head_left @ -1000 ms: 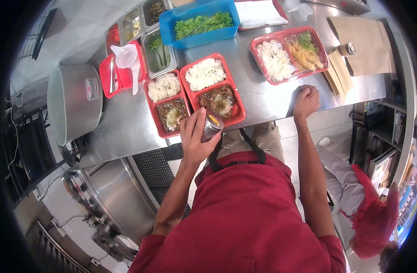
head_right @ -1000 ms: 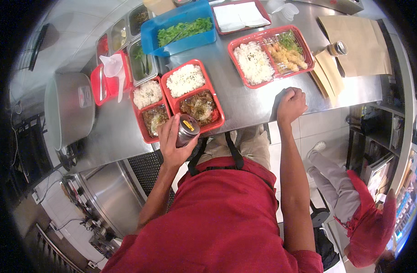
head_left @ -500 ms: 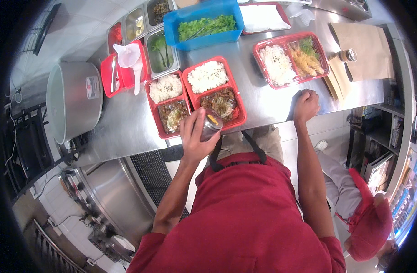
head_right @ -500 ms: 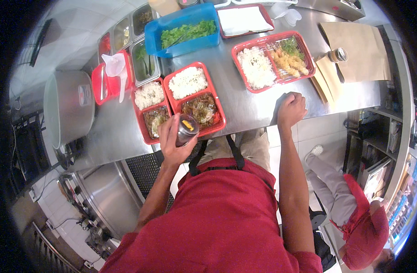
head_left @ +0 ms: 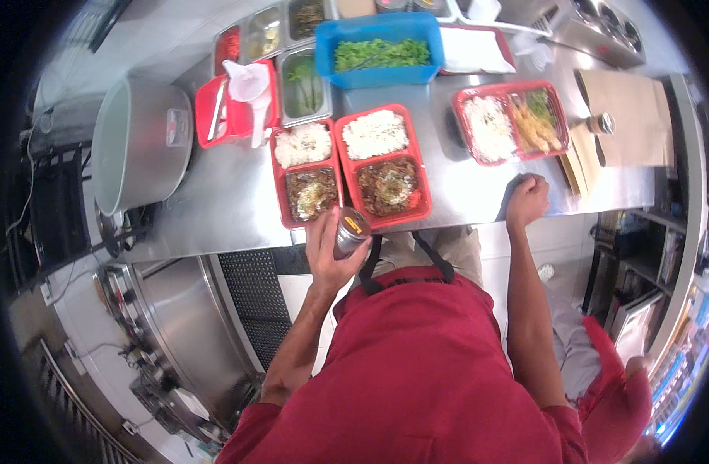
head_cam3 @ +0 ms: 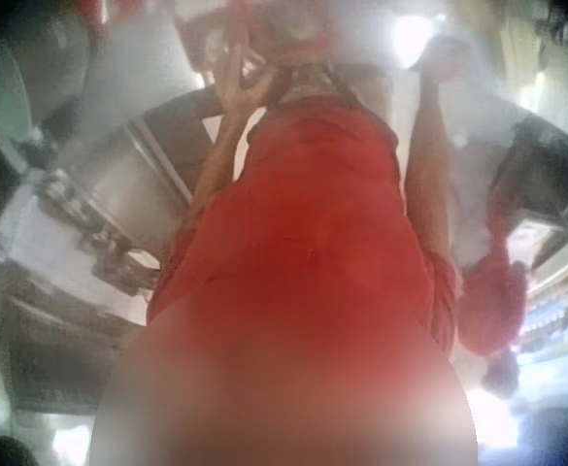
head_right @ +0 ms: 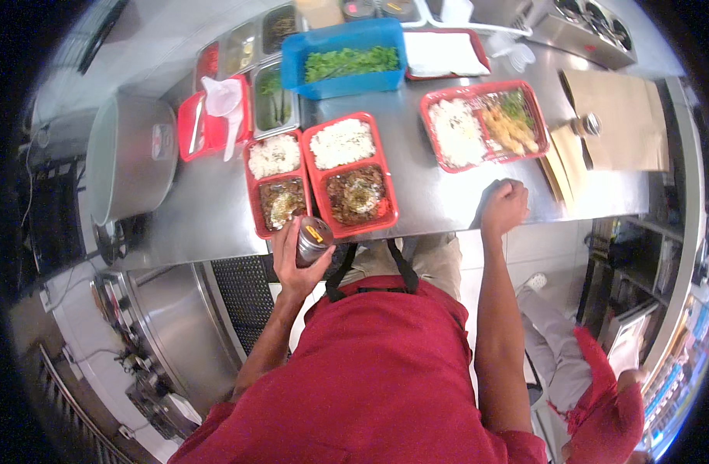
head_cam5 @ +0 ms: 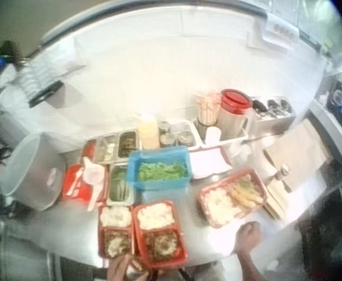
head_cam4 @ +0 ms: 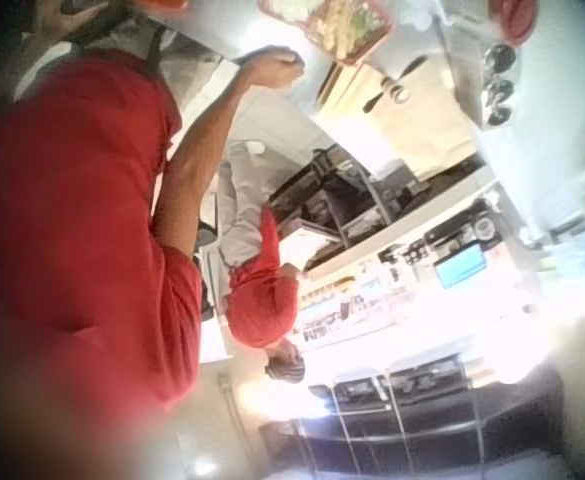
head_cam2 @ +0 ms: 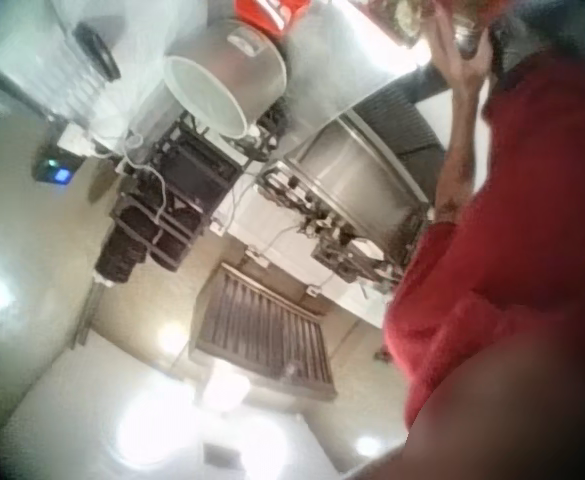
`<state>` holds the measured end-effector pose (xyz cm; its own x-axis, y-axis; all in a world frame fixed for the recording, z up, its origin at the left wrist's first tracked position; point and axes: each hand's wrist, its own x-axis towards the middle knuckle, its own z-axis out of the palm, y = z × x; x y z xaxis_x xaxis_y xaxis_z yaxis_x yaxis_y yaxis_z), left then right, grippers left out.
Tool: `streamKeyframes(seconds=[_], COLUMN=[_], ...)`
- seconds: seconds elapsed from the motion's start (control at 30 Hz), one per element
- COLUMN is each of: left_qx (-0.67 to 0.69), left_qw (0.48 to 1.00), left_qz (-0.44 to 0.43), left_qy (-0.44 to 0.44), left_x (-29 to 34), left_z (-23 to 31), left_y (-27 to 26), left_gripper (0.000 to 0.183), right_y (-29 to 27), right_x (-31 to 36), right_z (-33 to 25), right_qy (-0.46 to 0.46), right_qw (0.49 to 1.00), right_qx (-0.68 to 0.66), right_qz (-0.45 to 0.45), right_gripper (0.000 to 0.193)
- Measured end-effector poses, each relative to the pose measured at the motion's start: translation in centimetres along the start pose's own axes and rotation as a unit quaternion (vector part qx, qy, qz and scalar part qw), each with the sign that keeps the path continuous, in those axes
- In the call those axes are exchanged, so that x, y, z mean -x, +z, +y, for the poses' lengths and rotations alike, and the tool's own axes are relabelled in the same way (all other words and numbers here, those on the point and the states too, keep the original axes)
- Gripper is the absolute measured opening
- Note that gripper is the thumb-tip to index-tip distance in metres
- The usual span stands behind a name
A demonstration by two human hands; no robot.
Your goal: The person assembles bento boxes by placing a boiled egg into each container, sprinkling seasoning from a shaker, and adding chopped green onions. They then retrieve a plastic lid from a shelf and place it on one of the boxes.
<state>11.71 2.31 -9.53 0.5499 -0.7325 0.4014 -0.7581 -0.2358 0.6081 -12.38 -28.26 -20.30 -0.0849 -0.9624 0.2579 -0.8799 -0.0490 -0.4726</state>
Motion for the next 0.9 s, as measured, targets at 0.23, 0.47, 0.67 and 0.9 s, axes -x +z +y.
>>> streamKeyframes(seconds=[0.23, 0.47, 0.67, 0.9], left_qx=[0.050, -0.017, -0.112, -0.121], left_qw=[0.983, 0.978, 0.987, 0.987], left_qz=[0.102, 0.184, 0.105, 0.099], left_qy=[-0.143, -0.102, -0.042, -0.044], left_x=[0.9, -0.9, -1.0, 2.1], left_z=[-0.3, -2.5, -4.6, -5.5], left_y=[-4.1, -4.5, -3.7, -4.6], left_gripper=[0.082, 0.078, 0.080, 0.076], right_y=[-0.6, -0.7, -0.7, -0.9], right_x=[0.1, 0.0, 0.0, 0.1], right_z=[-0.7, -0.7, -0.7, -0.7], right_qy=[-0.006, 0.002, -0.016, -0.003], right_qw=[1.000, 1.000, 1.000, 1.000], right_qx=[0.013, 0.001, -0.020, -0.012], right_qz=[-0.005, -0.023, -0.016, -0.018], right_gripper=[0.028, 0.031, 0.030, 0.029])
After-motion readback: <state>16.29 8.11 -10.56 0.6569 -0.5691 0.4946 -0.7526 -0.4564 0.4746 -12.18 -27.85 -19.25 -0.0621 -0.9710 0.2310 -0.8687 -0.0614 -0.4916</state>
